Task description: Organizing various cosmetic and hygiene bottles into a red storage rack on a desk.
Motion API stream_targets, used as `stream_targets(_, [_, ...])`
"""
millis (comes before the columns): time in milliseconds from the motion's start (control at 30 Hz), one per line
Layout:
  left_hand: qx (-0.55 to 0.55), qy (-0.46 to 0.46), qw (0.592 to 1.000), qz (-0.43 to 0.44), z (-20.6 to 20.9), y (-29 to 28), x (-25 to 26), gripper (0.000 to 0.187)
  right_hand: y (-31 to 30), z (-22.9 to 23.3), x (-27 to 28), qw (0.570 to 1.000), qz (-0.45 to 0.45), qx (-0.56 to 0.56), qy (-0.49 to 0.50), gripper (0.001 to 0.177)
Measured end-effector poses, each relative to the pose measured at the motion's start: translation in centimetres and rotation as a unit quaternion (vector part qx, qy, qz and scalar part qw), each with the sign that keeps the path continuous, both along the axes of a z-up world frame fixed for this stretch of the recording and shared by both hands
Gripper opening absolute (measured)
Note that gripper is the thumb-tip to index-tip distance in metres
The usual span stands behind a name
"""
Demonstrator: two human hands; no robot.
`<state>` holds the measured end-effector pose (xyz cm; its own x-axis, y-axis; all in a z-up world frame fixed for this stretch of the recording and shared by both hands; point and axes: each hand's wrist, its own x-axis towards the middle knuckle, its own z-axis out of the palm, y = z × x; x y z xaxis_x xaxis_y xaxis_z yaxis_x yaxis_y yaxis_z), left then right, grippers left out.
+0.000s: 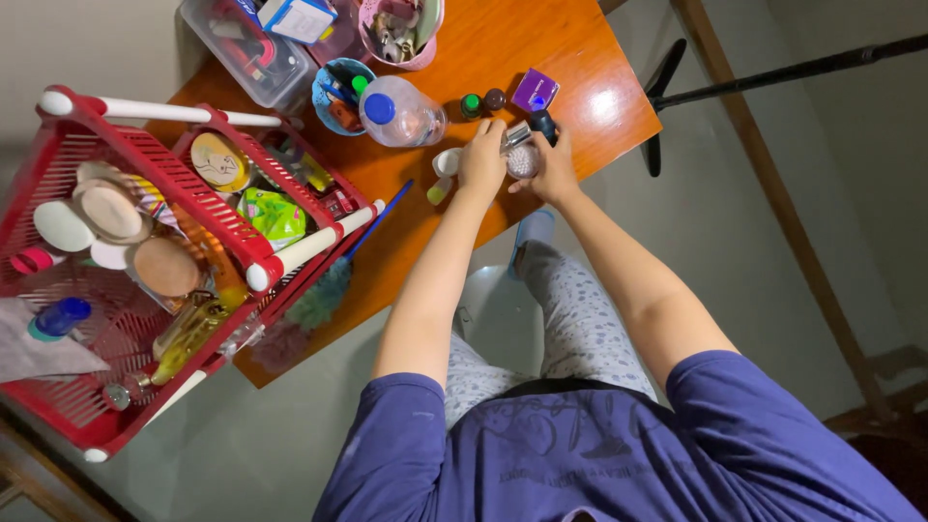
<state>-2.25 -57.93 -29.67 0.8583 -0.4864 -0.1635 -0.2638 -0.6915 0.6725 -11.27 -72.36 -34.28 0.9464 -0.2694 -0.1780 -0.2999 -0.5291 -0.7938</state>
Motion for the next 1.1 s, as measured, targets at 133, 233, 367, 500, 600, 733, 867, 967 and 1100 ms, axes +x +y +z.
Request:
stream_targets(133, [0.028,0.002,1.0,-0.005,0.3,-0.1,0.4,0.043,-0.8,1.3,-1.0,1.0,0.023,0.017,-0.011,0.107])
stream_targets(233, [0.022,0.008,1.0,-0.003,0.5,-0.2,0.5,0.046,-1.7,2.0,-1.7,0.999,0.016,0.03,-0.012,0.104])
stream_targets(367, [-0.016,0.008,1.0,0.003,0.4,0.2,0.7,0.052,-3.4,-3.3,-3.5,0.999,-0.037,0.011,-0.017,0.06])
stream_targets(500, [-0.036,0.007,0.999,0.009,-0.8,0.8,0.7,0.052,-4.9,-3.5,-2.3,0.993,-0.113,-0.018,-0.021,0.03])
stream_targets(600, [-0.04,0.005,0.999,0.019,-1.7,1.1,0.9,0.047,-5.0,0.5,0.1,0.994,-0.105,0.006,0.029,0.046])
stream_targets(733, [-0.057,0.009,0.998,0.039,-1.5,1.2,1.0,0.041,-4.6,-1.4,2.1,0.993,-0.032,-0.015,0.116,0.05])
stream_targets(867, [-0.09,0.014,0.993,0.073,-0.1,1.2,1.0,0.041,-3.9,-2.8,2.7,0.991,0.024,-0.079,0.103,0.047])
stream_targets(967, [-0.132,0.009,0.986,0.104,1.3,1.4,0.7,0.042,-3.8,-2.4,2.7,0.994,0.027,-0.074,0.082,0.055])
stream_targets(1100, [-0.145,0.038,0.979,0.135,3.3,1.7,0.2,0.039,-4.0,0.9,2.3,0.994,0.027,-0.047,0.096,0.068])
